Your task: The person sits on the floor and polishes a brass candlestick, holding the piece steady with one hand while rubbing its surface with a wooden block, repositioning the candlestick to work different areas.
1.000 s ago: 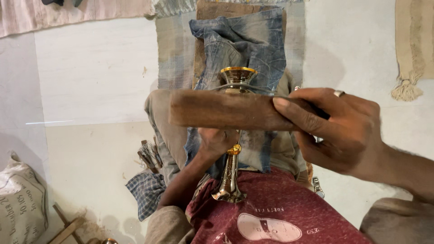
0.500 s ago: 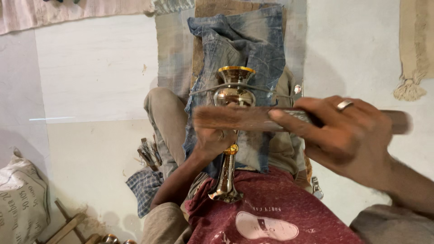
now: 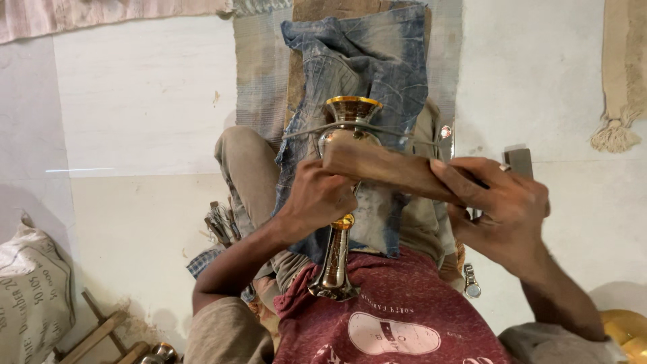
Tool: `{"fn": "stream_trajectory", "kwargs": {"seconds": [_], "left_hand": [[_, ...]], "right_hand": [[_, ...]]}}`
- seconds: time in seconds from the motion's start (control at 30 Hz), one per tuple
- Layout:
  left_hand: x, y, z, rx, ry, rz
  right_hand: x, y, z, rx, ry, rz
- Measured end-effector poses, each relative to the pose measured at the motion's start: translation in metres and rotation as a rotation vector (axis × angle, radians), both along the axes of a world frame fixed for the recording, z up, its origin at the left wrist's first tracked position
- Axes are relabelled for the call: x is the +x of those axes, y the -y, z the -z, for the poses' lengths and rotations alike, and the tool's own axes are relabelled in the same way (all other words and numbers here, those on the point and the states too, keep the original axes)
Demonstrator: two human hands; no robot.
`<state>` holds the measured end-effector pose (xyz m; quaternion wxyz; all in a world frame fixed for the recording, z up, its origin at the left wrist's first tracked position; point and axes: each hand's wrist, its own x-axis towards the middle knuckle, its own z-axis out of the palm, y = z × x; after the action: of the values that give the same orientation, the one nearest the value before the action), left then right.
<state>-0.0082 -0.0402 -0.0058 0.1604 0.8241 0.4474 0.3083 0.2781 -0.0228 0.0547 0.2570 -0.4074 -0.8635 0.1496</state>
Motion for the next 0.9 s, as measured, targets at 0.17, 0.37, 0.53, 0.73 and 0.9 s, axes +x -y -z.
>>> {"fn": "stream_trajectory", "kwargs": {"seconds": [0.17, 0.37, 0.53, 0.73, 0.9], "left_hand": [[-0.003, -0.003, -0.003, 0.013, -0.054, 0.085], [-0.001, -0.008, -0.004, 0.091, -0.031, 0.176], [-0.003, -0.017, -0.016, 0.044, -0.046, 0.258], [0.000, -0.022, -0.034, 0.088, 0.006, 0.312], [-0.008, -0.036, -0.049, -0.244, 0.023, 0.253]], "right_hand": [[0.007, 0.020, 0.034, -0.208, -0.424, 0.102], [0.008, 0.035, 0.077, -0.155, -0.654, 0.168], [-0.003, 0.050, 0.086, -0.065, -0.720, 0.168], [-0.021, 0.074, 0.080, -0.050, -0.731, 0.327], [-0.023, 0.091, 0.077, -0.153, -0.511, 0.378]]}}
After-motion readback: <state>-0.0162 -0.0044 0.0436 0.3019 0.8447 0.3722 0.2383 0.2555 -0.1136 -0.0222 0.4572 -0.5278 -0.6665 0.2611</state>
